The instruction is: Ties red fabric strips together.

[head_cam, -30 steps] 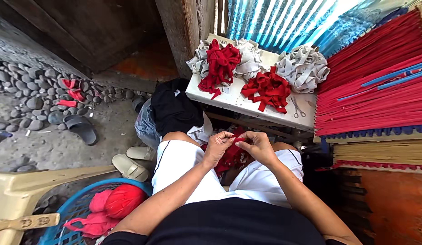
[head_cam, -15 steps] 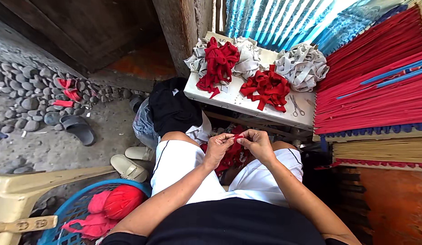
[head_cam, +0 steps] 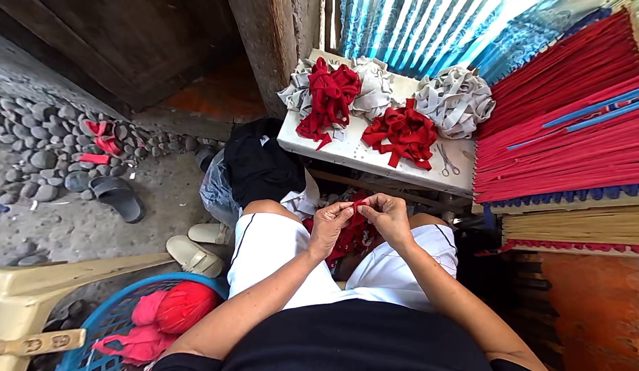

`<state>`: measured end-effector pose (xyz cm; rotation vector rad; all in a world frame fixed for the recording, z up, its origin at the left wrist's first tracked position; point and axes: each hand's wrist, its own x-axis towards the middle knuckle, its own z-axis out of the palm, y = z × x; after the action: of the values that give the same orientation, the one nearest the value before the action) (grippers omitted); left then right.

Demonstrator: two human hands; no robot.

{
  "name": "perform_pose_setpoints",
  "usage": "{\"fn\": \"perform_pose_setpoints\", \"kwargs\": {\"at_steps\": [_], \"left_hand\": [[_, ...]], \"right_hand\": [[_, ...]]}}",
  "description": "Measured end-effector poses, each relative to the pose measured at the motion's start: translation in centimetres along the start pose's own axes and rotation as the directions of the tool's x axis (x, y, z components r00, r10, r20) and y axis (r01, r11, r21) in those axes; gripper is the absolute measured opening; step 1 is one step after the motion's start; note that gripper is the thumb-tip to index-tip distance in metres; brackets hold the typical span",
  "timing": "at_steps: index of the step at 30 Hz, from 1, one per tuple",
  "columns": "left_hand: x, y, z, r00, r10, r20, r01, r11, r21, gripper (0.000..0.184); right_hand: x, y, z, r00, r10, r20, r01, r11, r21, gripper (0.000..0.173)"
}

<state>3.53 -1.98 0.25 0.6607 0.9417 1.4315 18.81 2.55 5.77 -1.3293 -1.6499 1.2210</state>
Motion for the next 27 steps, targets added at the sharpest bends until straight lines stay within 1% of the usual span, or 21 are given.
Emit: {"fn": "perform_pose_setpoints", "kwargs": {"at_steps": [5,13,16,19,22,23,26,27], "left_hand": [[0.0,0.1,-0.1,1.0,0.004,0.013,-0.004,1.0,-0.001,0.015],[0.0,-0.1,-0.1,0.997,0.059,0.054,-0.059,0.998,-0.006,0.017],[0.1,-0.2,-0.1,0.999,0.041,0.015,-0.041,0.999,-0.013,0.02],[0.1,0.1,0.0,1.0,0.011,-0.027,-0.012,0.999,-0.052,0.017],[0.1,0.4,-0.1,0.999,0.002,-0.032,-0.005,0.995,-0.101,0.016],[0.1,0.5,-0.1,1.0,0.004,-0.024,-0.007,0.994,-0.112,0.015],[0.2,0.6,-0.3,1.0,0.027,-0.001,-0.027,0.991,-0.13,0.015],[0.2,0.5,-0.4,0.999,0.035,0.006,-0.034,0.99,-0.135,0.015]], "right_hand": [[0.0,-0.2,0.1,1.0,0.002,-0.014,-0.002,1.0,-0.007,0.005],[-0.3,-0.3,0.7,0.996,-0.012,-0.084,0.012,1.0,0.0,0.007],[-0.4,-0.4,1.0,0.995,-0.016,-0.102,0.017,1.0,0.003,0.009],[-0.5,-0.6,1.2,0.995,-0.011,-0.098,0.012,1.0,0.008,0.011],[-0.4,-0.5,1.2,0.996,-0.01,-0.094,0.014,0.999,0.044,0.012],[-0.4,-0.4,1.3,0.995,-0.005,-0.095,0.012,0.998,0.064,0.014],[-0.4,-0.2,1.1,0.997,0.027,-0.069,-0.018,0.991,0.131,0.031],[-0.3,-0.1,1.0,0.997,0.05,-0.058,-0.041,0.987,0.155,0.031]]}}
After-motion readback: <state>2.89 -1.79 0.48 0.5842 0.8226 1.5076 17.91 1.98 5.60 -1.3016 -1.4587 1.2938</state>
